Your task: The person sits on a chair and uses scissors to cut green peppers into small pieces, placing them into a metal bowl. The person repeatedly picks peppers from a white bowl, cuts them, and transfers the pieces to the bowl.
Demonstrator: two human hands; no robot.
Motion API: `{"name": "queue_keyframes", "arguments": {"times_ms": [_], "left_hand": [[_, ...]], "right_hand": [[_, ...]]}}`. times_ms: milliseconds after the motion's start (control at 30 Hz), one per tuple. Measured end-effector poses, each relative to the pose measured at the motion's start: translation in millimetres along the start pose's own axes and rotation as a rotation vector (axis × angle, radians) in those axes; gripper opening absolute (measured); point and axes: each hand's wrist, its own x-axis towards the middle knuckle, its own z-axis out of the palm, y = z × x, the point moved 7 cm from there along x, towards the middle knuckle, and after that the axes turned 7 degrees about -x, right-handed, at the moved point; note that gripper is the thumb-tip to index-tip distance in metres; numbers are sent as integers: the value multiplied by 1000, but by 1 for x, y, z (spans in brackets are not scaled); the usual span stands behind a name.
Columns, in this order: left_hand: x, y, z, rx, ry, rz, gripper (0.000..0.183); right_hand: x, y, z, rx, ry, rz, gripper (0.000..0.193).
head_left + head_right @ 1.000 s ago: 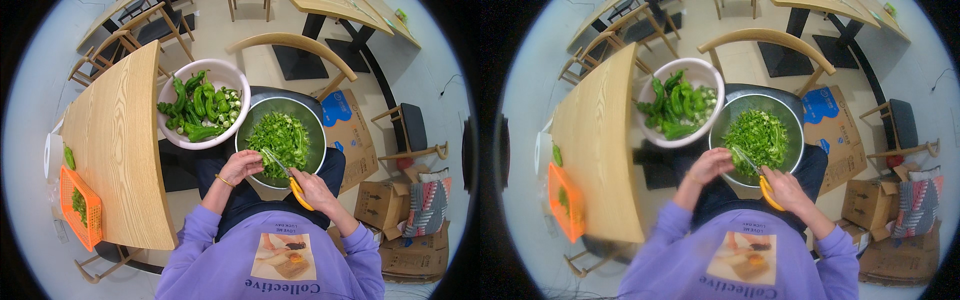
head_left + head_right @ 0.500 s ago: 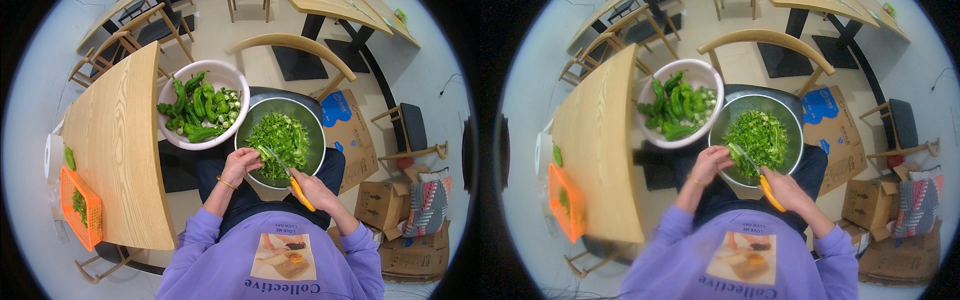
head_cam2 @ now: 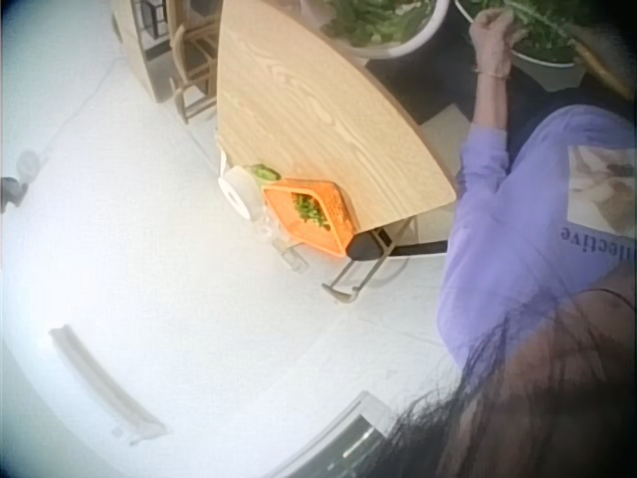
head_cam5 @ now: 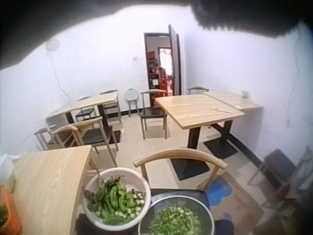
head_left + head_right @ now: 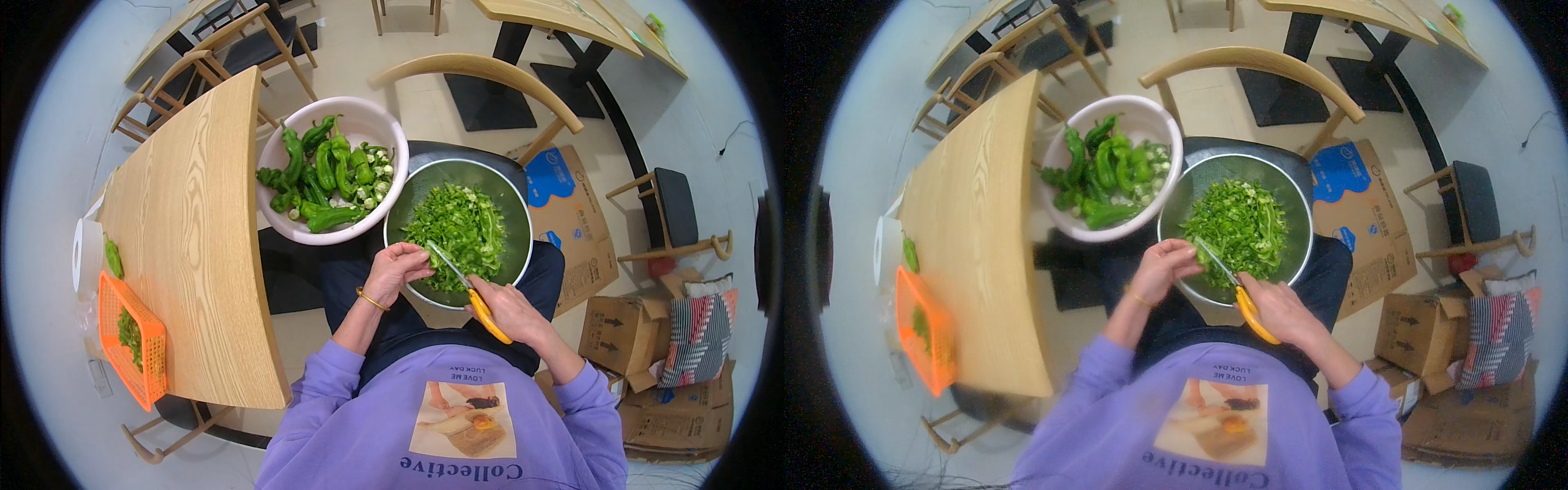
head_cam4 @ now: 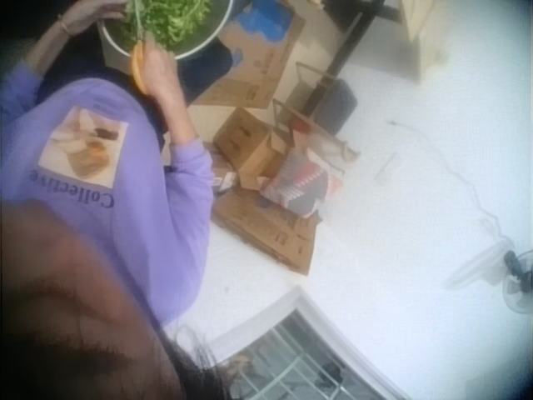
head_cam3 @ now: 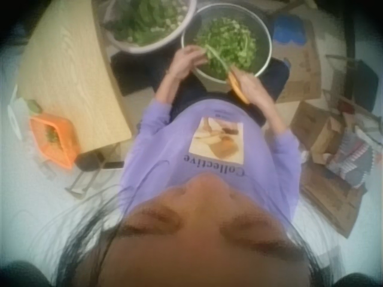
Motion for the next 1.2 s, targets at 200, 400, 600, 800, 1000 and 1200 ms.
{"name": "queue_keyframes", "arguments": {"times_ms": [200,400,600,800,1000,1200], "left_hand": [[-1,-2,2,-3,-2,-14,18],[1,1,-2,-103,44,49,14],[-1,-3,1,-63,7,50,16],[-3,0,0,-53,1,27,19],[-5,5,1,-19,-1,18,23],[-4,6,1,-48,-5,-49,26]], "right_hand": [[8,2,1,94,-40,40,51],[-4,-3,-4,-33,12,23,53],[-3,-2,3,-137,43,15,56],[-4,-6,1,-56,10,8,54],[-4,-7,-3,68,-51,35,50],[-5,-7,-6,15,34,-18,48]]}}
